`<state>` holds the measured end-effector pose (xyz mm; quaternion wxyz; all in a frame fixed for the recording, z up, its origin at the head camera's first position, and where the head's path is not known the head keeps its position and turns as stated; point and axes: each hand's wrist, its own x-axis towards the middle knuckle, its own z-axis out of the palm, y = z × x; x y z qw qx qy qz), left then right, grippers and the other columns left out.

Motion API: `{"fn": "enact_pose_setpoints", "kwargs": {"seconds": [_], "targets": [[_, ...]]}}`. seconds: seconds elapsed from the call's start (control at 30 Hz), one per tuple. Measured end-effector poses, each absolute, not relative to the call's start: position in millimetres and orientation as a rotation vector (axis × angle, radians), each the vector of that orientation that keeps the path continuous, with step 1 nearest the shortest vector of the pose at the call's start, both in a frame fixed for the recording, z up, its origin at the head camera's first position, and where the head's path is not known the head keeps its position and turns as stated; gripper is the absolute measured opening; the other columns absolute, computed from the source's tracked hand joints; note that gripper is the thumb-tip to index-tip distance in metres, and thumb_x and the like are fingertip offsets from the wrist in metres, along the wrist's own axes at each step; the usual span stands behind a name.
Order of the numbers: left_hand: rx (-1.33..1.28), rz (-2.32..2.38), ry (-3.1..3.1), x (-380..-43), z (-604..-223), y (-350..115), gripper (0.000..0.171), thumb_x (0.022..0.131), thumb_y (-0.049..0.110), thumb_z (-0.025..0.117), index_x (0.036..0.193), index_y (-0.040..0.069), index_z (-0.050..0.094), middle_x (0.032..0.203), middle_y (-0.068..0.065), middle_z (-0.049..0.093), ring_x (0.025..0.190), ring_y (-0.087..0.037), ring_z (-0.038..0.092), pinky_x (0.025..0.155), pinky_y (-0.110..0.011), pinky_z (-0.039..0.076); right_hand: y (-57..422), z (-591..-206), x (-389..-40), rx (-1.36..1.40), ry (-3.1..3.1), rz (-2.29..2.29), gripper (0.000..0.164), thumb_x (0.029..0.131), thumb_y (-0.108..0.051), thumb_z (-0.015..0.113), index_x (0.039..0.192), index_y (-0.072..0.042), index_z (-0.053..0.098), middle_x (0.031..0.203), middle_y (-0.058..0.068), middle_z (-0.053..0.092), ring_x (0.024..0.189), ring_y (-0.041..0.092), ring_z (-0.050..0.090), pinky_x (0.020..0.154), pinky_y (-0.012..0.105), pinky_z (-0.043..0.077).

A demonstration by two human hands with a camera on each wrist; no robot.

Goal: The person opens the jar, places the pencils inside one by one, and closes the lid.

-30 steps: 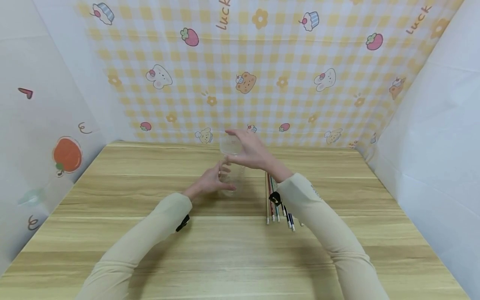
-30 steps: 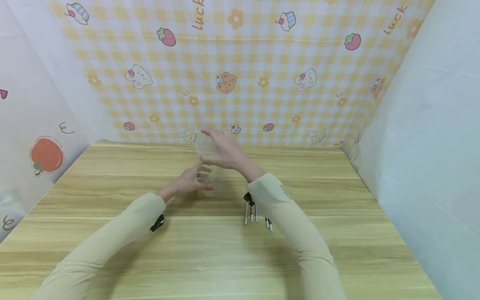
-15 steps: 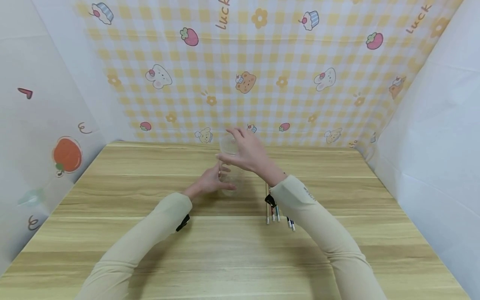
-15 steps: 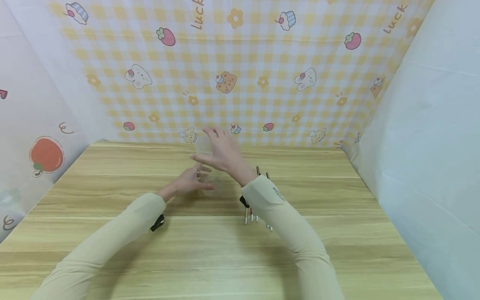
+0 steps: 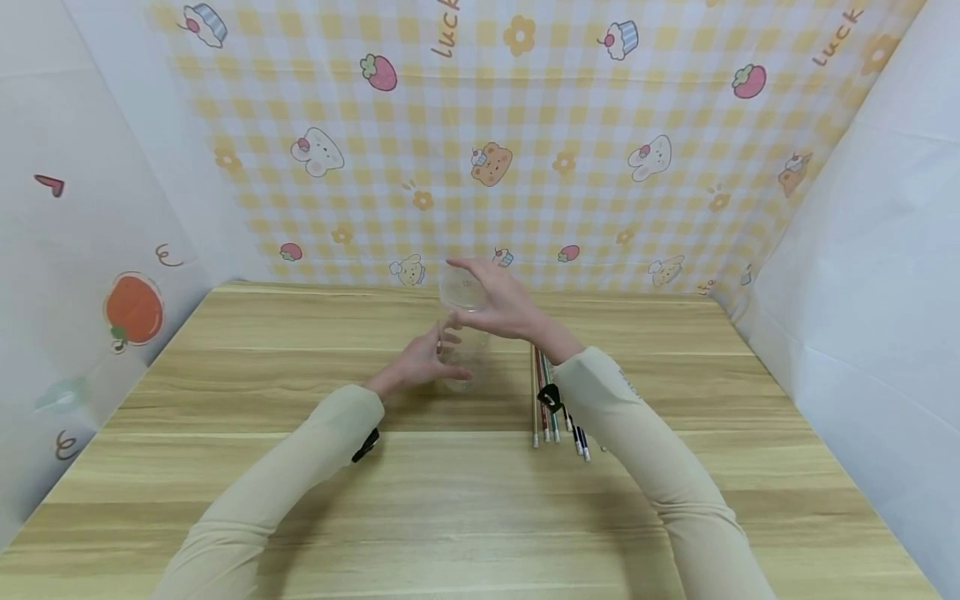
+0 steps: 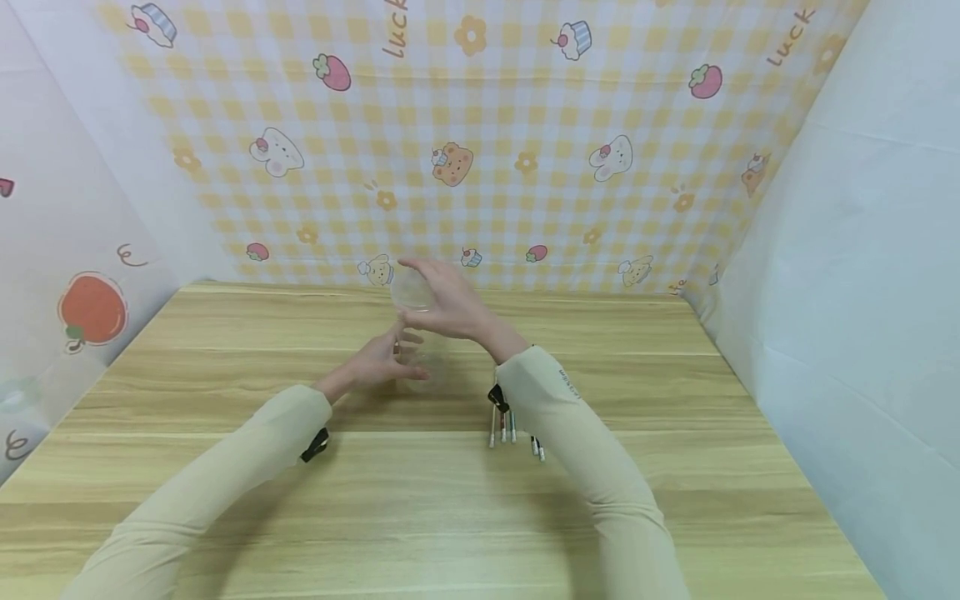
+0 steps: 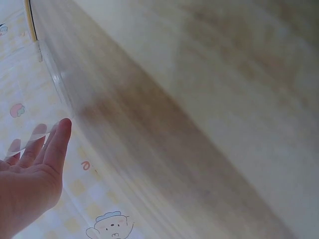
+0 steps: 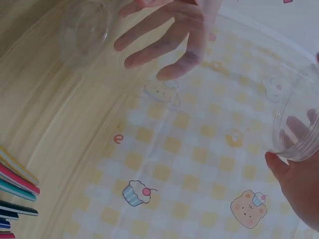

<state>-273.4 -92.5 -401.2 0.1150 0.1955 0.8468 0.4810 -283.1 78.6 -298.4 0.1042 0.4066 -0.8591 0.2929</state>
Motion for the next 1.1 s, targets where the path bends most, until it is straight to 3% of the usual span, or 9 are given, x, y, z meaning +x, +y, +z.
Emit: {"fn": "enact_pose_setpoints", "kwargs": {"seconds": [0.2,0.43,0.67,0.97,1.1], "targets": [[0.559,1.378,2.506,-274,-401,-92,0.089,0.065,0.029,0.078,0.134,0.009,0.026,0.126,-0.015,0.043,0.111,-0.032,0.043,0.092,-0.045,0.034,77,-296,-280,1.003,-2.644,0.872,0.077,0.075,-0.047,0.062,0.135,-0.011,0.031,0.134,0.009,0.034,0.117,0.022,0.036,0.093,0.04,0.033],[0.515,1.357,2.502,-273,-401,-92,0.087,0.066,0.028,0.078,0.134,0.013,0.025,0.127,-0.013,0.043,0.113,-0.032,0.041,0.093,-0.046,0.033,70,-294,-272,0.742,-2.758,0.674,0.088,0.067,-0.066,0.057,0.126,-0.003,0.039,0.114,0.01,0.042,0.094,0.019,0.043,0.077,0.031,0.042],[0.512,1.361,2.493,-274,-402,-92,0.086,0.067,0.027,0.077,0.134,0.011,0.025,0.127,-0.013,0.043,0.114,-0.032,0.04,0.093,-0.046,0.033,68,-293,-271,0.693,-2.756,0.58,0.081,0.068,-0.063,0.059,0.119,-0.002,0.043,0.102,0.007,0.046,0.085,0.018,0.041,0.07,0.026,0.039],[0.563,1.377,2.504,-275,-403,-92,0.085,0.068,0.025,0.077,0.134,0.01,0.024,0.126,-0.014,0.043,0.112,-0.031,0.042,0.092,-0.045,0.035,75,-297,-277,0.842,-2.672,0.751,0.074,0.071,-0.046,0.067,0.125,-0.003,0.042,0.111,0.009,0.049,0.098,0.02,0.042,0.081,0.031,0.037],[0.581,1.38,2.515,-276,-404,-92,0.084,0.067,0.025,0.077,0.132,0.012,0.026,0.125,-0.015,0.044,0.11,-0.031,0.043,0.091,-0.045,0.035,78,-298,-279,0.877,-2.63,0.851,0.077,0.071,-0.042,0.07,0.129,-0.004,0.038,0.114,0.01,0.048,0.099,0.02,0.042,0.08,0.032,0.039]]}}
